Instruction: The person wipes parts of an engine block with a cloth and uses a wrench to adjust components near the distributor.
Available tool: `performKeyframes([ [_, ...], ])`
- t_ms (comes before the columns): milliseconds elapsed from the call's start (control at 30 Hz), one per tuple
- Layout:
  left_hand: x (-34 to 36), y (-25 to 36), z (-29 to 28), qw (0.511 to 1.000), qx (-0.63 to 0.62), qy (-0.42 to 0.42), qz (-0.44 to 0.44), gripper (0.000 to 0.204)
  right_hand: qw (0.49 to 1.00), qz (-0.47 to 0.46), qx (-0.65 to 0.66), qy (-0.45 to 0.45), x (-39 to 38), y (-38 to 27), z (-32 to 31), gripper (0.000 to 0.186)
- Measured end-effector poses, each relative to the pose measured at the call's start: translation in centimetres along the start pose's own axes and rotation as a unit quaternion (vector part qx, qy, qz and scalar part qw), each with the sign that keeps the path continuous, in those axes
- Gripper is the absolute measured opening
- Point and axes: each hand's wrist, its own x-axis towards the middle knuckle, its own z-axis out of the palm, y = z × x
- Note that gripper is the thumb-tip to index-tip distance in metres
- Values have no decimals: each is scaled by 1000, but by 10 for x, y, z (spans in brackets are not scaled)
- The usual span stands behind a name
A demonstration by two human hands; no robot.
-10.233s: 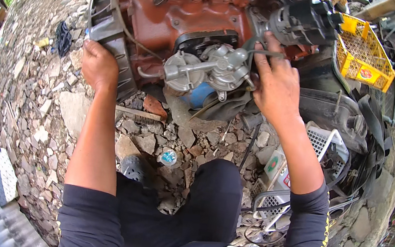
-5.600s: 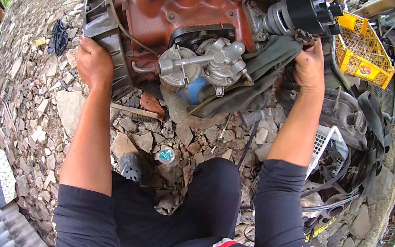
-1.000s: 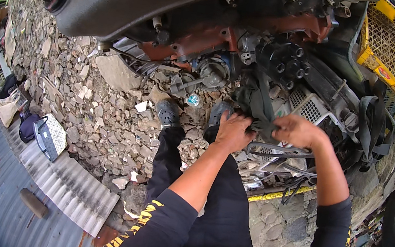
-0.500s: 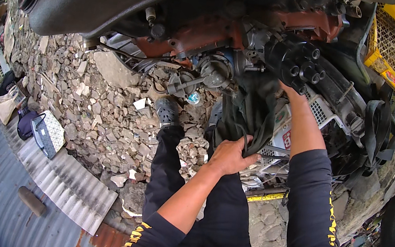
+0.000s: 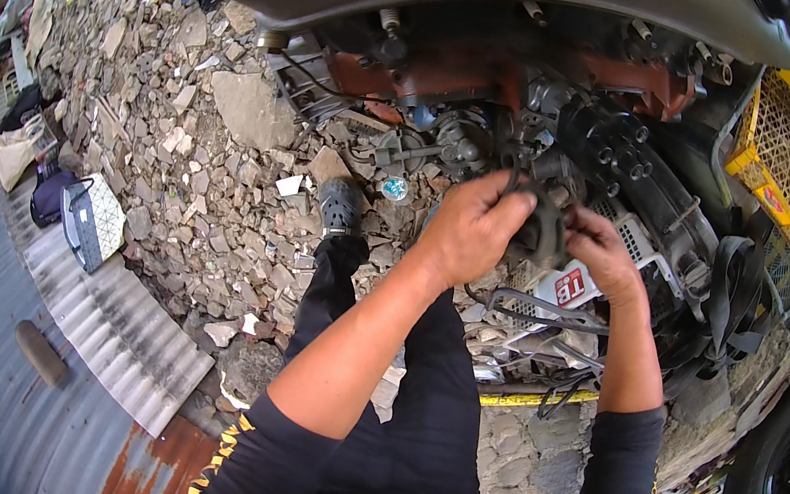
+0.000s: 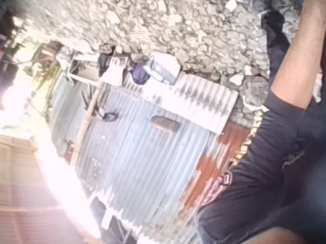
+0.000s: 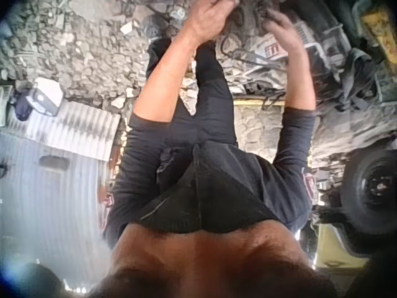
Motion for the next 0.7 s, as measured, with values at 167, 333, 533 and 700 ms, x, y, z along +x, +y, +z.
performKeyframes([
  [167, 31, 23, -22, 999, 36, 1, -2, 21, 991, 55, -94, 79, 9, -16, -20, 53],
  [333, 36, 28, -35, 940, 317, 124, 19, 23, 952, 17, -267, 151, 10, -74, -3, 56],
  [533, 53, 25, -37, 893, 388, 230, 10, 24, 916, -89, -351, 174, 37, -27, -50, 36],
  [700, 63, 22, -36, 893, 379, 241, -14, 26, 955, -204, 76, 202, 59, -23, -54, 38],
])
